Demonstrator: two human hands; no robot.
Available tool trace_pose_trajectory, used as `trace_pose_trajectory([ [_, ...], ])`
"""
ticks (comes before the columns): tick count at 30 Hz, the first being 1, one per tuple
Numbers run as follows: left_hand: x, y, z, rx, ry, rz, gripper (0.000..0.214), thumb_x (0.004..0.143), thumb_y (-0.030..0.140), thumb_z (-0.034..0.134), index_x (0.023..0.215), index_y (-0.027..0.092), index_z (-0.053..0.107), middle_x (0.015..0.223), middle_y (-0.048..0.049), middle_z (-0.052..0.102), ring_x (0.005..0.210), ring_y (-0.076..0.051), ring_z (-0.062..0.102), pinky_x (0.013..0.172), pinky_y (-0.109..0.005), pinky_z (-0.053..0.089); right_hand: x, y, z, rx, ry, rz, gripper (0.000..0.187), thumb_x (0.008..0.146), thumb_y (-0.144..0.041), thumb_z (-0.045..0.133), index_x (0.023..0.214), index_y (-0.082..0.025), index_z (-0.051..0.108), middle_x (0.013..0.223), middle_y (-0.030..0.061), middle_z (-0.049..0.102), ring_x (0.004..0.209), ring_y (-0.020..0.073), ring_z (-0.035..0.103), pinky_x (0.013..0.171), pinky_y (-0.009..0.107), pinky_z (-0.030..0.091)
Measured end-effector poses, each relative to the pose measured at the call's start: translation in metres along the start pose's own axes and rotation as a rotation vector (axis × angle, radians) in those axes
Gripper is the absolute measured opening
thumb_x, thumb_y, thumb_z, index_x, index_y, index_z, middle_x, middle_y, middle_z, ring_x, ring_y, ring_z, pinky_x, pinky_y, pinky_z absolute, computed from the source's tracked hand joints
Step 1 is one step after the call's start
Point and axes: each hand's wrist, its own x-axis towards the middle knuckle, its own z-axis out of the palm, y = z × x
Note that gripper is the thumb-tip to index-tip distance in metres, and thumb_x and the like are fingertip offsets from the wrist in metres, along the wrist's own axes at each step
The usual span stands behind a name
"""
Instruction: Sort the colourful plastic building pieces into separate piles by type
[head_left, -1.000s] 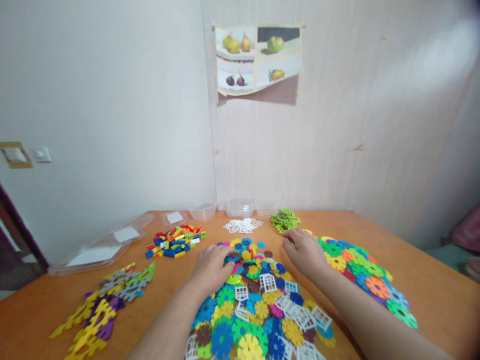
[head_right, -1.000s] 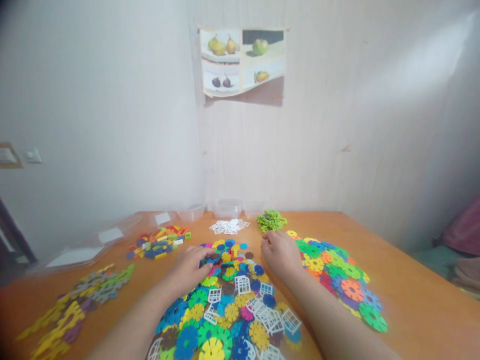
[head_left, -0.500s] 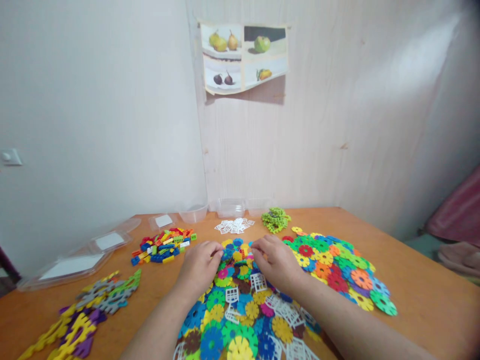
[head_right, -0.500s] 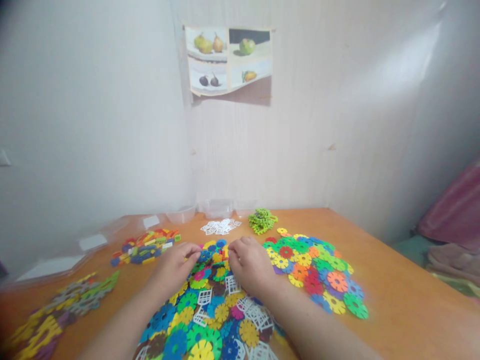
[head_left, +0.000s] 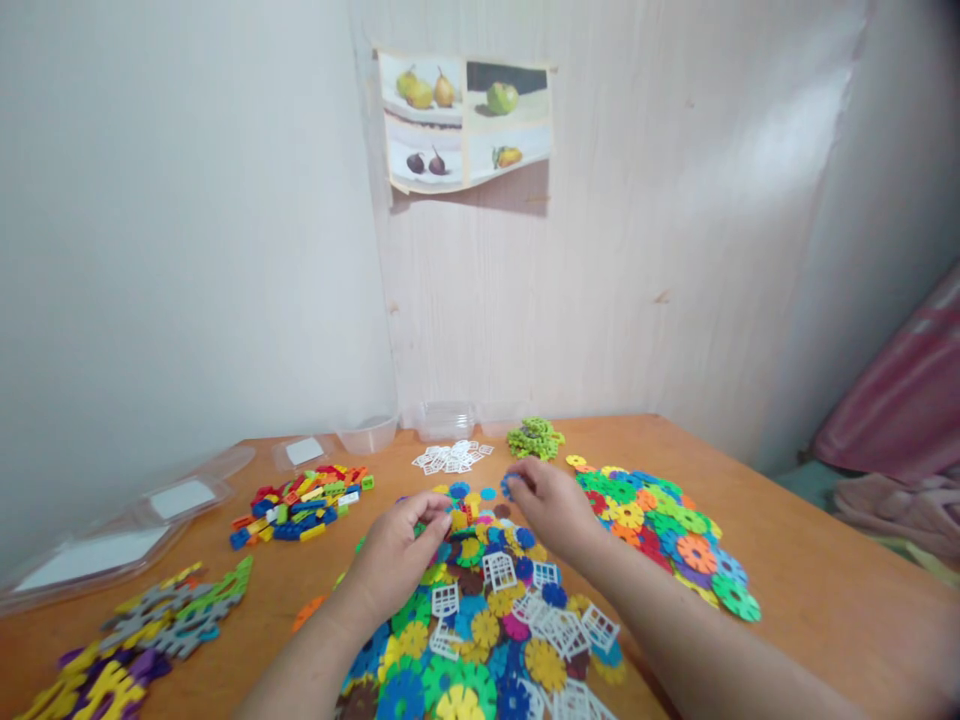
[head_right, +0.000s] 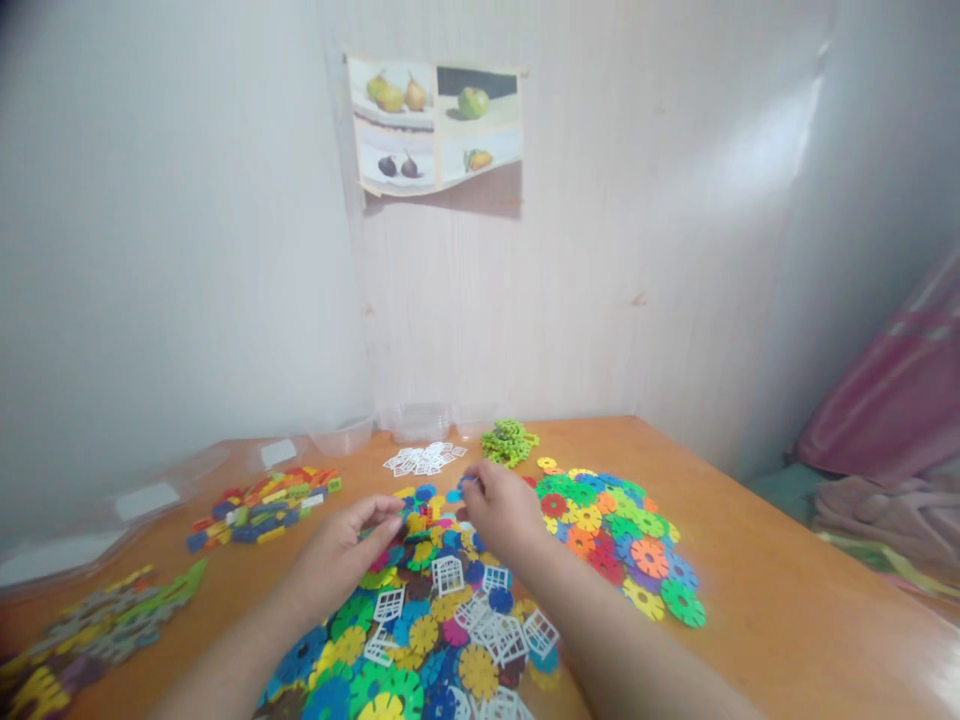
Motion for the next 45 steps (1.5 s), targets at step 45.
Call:
trace_pose_trajectory([
  [45,0.0,-0.003,0.008,0.565,-0.02,0.234,0.022,0.092,0.028,0.047,0.082,0.025,0.068,0.089,-0.004,0.067,0.092,-0.022,0.057,0.077,-0.032,0.036,-0.019,-0.01,0.016,-0.156,-0.112,-0.326,0.024,0.093,-0.03,0.049,0.106,-0.023,0.069,0.096,0.0057,0.063,0.095,0.0193,0.057,0.081,0.029,0.04],
])
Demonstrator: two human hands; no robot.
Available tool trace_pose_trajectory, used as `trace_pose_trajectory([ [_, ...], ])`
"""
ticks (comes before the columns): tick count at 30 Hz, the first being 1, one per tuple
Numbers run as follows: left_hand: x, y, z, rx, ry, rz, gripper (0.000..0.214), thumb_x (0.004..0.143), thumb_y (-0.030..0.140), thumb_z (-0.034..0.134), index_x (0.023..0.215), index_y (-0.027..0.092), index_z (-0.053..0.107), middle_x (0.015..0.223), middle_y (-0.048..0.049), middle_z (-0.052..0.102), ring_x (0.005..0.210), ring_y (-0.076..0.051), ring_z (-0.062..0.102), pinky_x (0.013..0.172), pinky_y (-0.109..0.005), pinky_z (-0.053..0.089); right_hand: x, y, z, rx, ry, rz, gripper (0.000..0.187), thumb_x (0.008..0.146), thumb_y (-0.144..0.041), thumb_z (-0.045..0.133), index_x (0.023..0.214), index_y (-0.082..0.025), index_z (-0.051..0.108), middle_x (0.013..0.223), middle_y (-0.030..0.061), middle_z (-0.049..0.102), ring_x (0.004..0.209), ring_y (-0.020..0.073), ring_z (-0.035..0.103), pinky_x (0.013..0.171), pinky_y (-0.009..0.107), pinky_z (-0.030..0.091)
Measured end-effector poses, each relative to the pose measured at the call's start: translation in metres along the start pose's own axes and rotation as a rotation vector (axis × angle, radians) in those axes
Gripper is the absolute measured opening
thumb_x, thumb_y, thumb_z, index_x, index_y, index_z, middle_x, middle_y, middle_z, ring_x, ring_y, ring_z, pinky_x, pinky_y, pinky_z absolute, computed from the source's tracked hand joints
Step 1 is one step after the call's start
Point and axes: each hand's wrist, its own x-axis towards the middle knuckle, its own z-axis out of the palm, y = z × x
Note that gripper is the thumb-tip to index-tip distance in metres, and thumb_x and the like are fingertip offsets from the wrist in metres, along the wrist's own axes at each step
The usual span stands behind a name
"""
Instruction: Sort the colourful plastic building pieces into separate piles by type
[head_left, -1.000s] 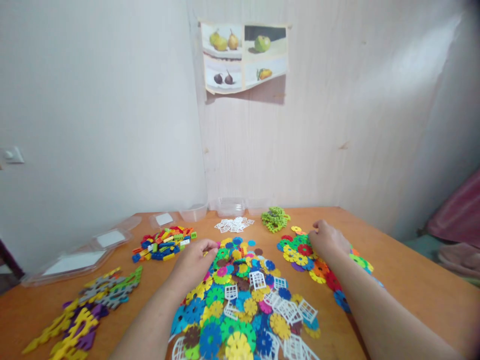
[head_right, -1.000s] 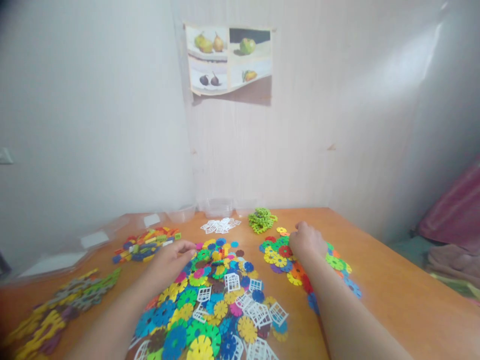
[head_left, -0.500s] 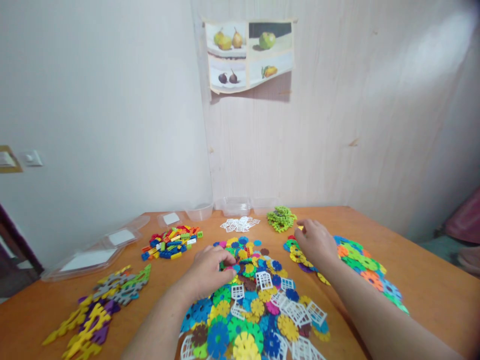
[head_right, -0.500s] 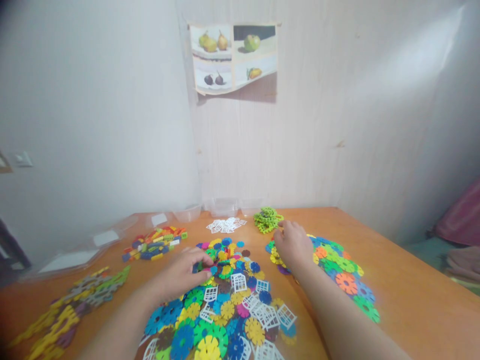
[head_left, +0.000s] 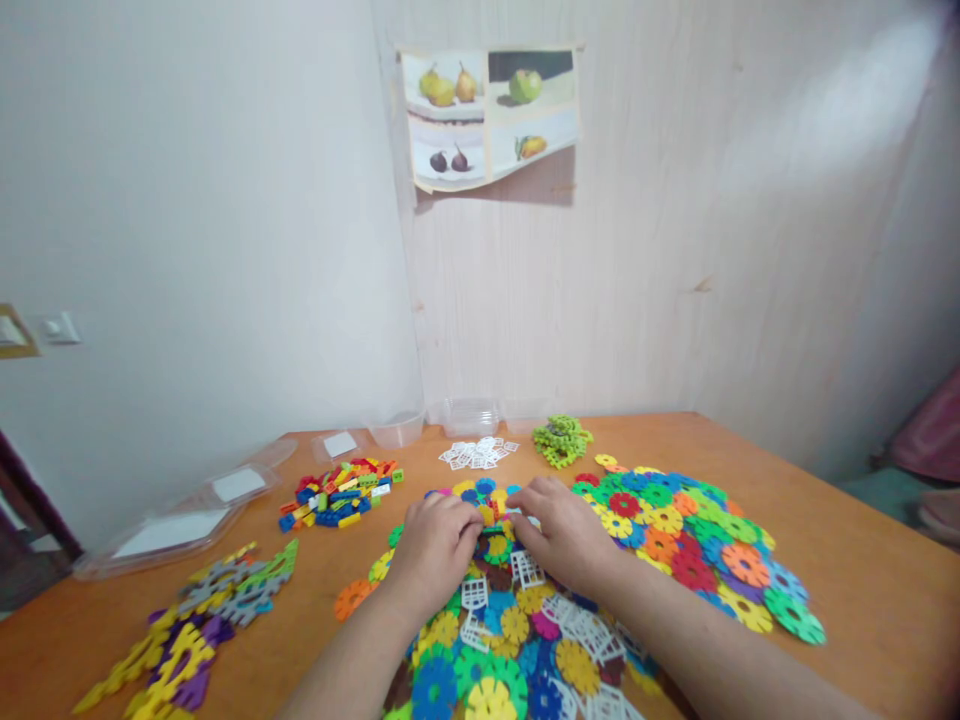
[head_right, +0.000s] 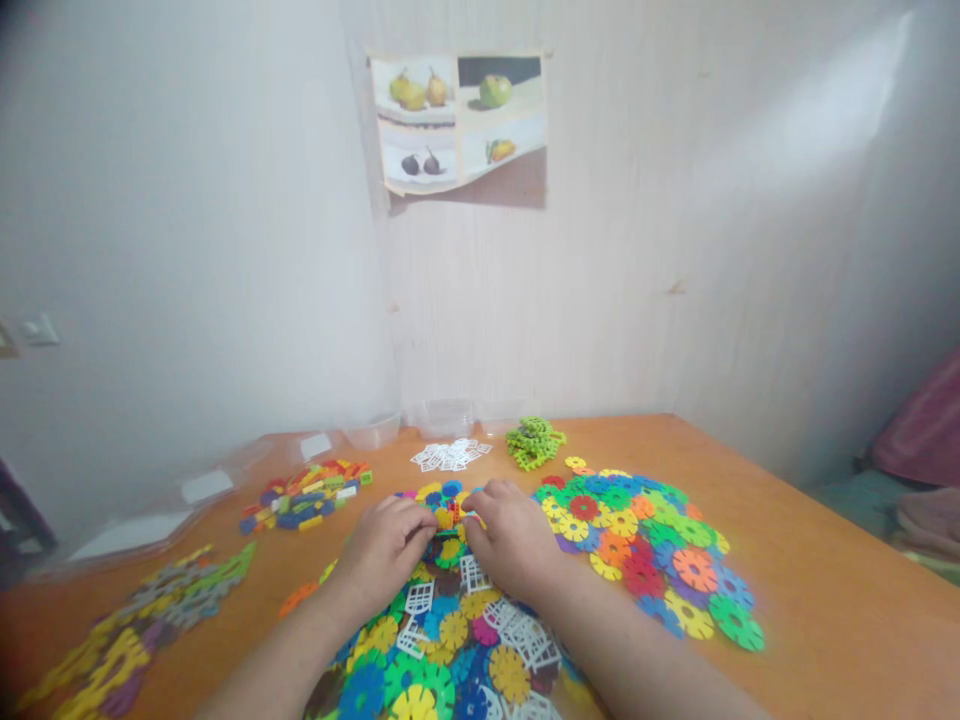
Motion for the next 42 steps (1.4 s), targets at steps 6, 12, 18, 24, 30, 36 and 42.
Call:
trace_pose_trajectory([
  [6,0.0,0.003,0.0,-0.017,-0.044,-0.034,0.014,0.086,0.03,0.056,0.092,0.027,0.069,0.094,-0.0037,0.069,0.094,-0.023,0.058,0.077,-0.033,0.036,0.0,-0.003,-0.001,0.019,-0.026,-0.021,0.026,0.094,-0.031,0.048,0.106,-0.022,0.069,0.096,0.0067,0.063,0.094,0.0196,0.057,0.082,0.03,0.04],
  [12,0.0,0.006,0.001,-0.031,0.012,-0.059,0.018,0.088,0.027,0.051,0.083,0.026,0.069,0.089,-0.0034,0.071,0.09,-0.022,0.06,0.077,-0.032,0.036,-0.001,-0.004,0.0,0.04,-0.024,-0.023,0.024,0.094,-0.031,0.049,0.105,-0.022,0.069,0.096,0.0061,0.064,0.093,0.0192,0.058,0.08,0.029,0.041],
  [18,0.001,0.004,-0.006,-0.358,0.03,-0.162,0.021,0.088,0.034,0.05,0.087,0.023,0.068,0.083,-0.0024,0.07,0.08,-0.019,0.062,0.071,-0.028,0.041,0.0,-0.007,-0.002,0.08,0.0,-0.055,0.029,0.093,-0.029,0.049,0.118,-0.023,0.064,0.104,0.0068,0.065,0.1,0.0207,0.057,0.086,0.031,0.042],
  [24,0.002,0.01,-0.003,-0.732,-0.013,-0.28,0.028,0.086,0.038,0.054,0.104,0.018,0.06,0.074,0.0002,0.065,0.07,-0.016,0.06,0.066,-0.026,0.045,-0.002,-0.025,-0.01,0.041,-0.046,-0.167,0.049,0.085,-0.037,0.061,0.132,-0.023,0.054,0.111,0.0076,0.064,0.103,0.0234,0.055,0.086,0.033,0.042],
  [30,0.002,0.014,0.0,-0.786,-0.044,-0.299,0.035,0.085,0.04,0.056,0.112,0.018,0.055,0.075,0.0005,0.066,0.072,-0.016,0.062,0.068,-0.026,0.046,0.004,-0.008,-0.013,-0.088,0.003,-0.063,0.036,0.086,-0.037,0.059,0.118,-0.021,0.061,0.103,0.0081,0.066,0.099,0.0234,0.056,0.085,0.033,0.04],
  [36,0.002,0.004,-0.003,-0.558,0.041,-0.329,0.028,0.085,0.038,0.053,0.104,0.02,0.062,0.089,-0.0027,0.071,0.082,-0.019,0.066,0.075,-0.029,0.047,0.009,0.065,-0.039,-0.372,0.074,0.502,0.034,0.086,-0.034,0.052,0.113,-0.018,0.064,0.109,0.0152,0.065,0.105,0.0314,0.056,0.084,0.04,0.04],
  [42,0.0,-0.006,0.003,-0.418,0.035,-0.276,0.02,0.085,0.036,0.052,0.092,0.021,0.065,0.082,-0.0014,0.07,0.079,-0.018,0.064,0.071,-0.027,0.044,0.002,0.099,-0.053,-0.459,0.061,0.734,0.04,0.082,-0.036,0.053,0.117,-0.018,0.064,0.115,0.0171,0.063,0.11,0.0362,0.053,0.087,0.048,0.038],
])
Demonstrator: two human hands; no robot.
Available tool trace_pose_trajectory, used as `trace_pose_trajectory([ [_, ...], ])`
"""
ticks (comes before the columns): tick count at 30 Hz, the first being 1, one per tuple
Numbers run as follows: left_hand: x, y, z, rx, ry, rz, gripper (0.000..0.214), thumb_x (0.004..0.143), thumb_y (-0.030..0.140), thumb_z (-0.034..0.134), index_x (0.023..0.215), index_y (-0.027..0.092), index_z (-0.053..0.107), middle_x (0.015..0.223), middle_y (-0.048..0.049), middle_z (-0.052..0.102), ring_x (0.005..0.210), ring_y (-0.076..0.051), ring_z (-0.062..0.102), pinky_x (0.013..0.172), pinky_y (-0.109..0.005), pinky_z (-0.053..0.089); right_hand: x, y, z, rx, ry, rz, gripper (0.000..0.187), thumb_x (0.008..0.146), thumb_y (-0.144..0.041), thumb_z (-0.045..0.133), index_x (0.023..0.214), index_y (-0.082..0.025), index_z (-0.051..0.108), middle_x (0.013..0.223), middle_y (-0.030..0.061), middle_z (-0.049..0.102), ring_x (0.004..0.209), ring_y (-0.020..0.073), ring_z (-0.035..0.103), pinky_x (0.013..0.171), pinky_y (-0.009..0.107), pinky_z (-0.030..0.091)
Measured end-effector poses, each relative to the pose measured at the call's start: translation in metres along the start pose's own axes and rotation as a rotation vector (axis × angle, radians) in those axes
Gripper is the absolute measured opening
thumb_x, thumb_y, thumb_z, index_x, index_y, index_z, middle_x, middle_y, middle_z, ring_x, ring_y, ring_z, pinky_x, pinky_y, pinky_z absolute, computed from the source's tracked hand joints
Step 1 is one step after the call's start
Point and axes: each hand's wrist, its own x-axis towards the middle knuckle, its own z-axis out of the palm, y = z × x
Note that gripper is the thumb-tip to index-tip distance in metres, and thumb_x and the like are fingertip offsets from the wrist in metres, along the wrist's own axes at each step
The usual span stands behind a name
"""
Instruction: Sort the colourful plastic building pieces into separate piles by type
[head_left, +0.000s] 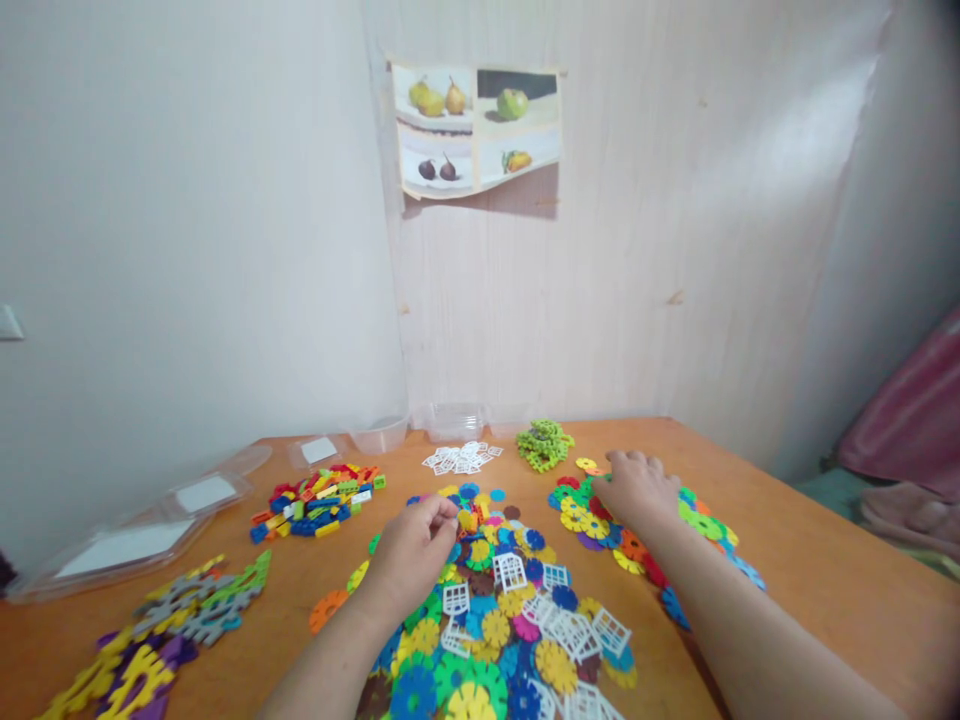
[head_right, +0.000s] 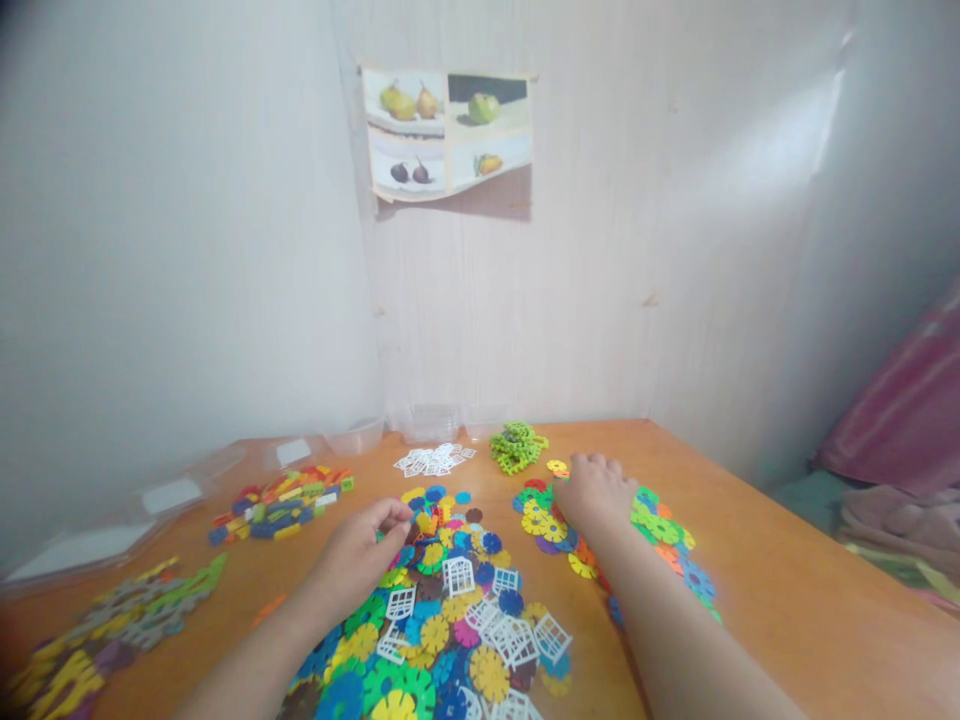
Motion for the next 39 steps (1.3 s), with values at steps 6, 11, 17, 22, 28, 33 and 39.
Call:
trace_pose_trajectory([
  [6,-0.002,0.002,0.001,0.123,-0.049,0.145,0.015,0.083,0.026,0.054,0.089,0.023,0.067,0.09,-0.0026,0.069,0.087,-0.019,0.06,0.077,-0.029,0.041,-0.02,-0.031,0.005,0.165,0.017,-0.219,0.039,0.087,-0.032,0.048,0.12,-0.021,0.064,0.114,0.0136,0.065,0.11,0.0312,0.055,0.09,0.043,0.039],
  [11,-0.006,0.008,0.002,0.252,-0.143,0.265,0.018,0.074,0.03,0.068,0.092,0.026,0.068,0.096,-0.0014,0.068,0.095,-0.022,0.058,0.081,-0.031,0.038,-0.048,-0.063,0.007,0.419,-0.112,-0.559,0.03,0.087,-0.032,0.051,0.108,-0.02,0.069,0.102,0.0084,0.069,0.099,0.0218,0.06,0.084,0.03,0.041],
  [17,-0.009,0.007,0.006,0.303,-0.182,0.247,0.018,0.074,0.03,0.069,0.091,0.027,0.067,0.096,-0.0009,0.067,0.094,-0.022,0.058,0.076,-0.029,0.038,-0.064,-0.073,0.0,0.505,-0.295,-0.664,0.02,0.084,-0.031,0.054,0.089,-0.022,0.071,0.081,0.0024,0.068,0.072,0.0144,0.059,0.063,0.024,0.037],
  [22,-0.007,0.009,0.005,0.266,-0.156,0.258,0.011,0.084,0.026,0.055,0.085,0.025,0.066,0.092,-0.0024,0.067,0.089,-0.02,0.058,0.073,-0.027,0.037,-0.063,-0.069,-0.008,0.532,-0.486,-0.654,0.018,0.082,-0.035,0.058,0.075,-0.02,0.064,0.064,-0.0019,0.061,0.059,0.0106,0.051,0.053,0.022,0.032],
  [28,-0.007,0.01,0.005,0.173,-0.153,0.236,0.016,0.086,0.028,0.052,0.077,0.023,0.064,0.085,-0.0016,0.067,0.084,-0.018,0.059,0.07,-0.025,0.037,-0.063,-0.066,-0.008,0.575,-0.661,-0.678,0.016,0.072,-0.031,0.069,0.08,-0.02,0.06,0.065,-0.0045,0.06,0.057,0.0087,0.049,0.049,0.019,0.03],
  [33,-0.001,0.001,-0.005,0.019,-0.062,0.163,0.025,0.089,0.036,0.049,0.075,0.021,0.064,0.079,-0.0007,0.067,0.076,-0.017,0.059,0.069,-0.025,0.039,-0.063,-0.067,-0.005,0.713,-0.798,-0.614,0.013,0.075,-0.022,0.065,0.088,-0.02,0.063,0.065,-0.0047,0.057,0.054,0.0077,0.048,0.048,0.018,0.031],
  [39,0.016,-0.033,-0.035,-0.09,0.234,-0.085,0.031,0.083,0.046,0.053,0.075,0.019,0.065,0.068,0.0007,0.065,0.069,-0.018,0.058,0.063,-0.025,0.039,-0.051,-0.071,-0.006,1.015,-0.832,-0.466,0.016,0.078,-0.024,0.064,0.093,-0.018,0.065,0.064,-0.0053,0.052,0.054,0.0068,0.047,0.049,0.018,0.035],
])
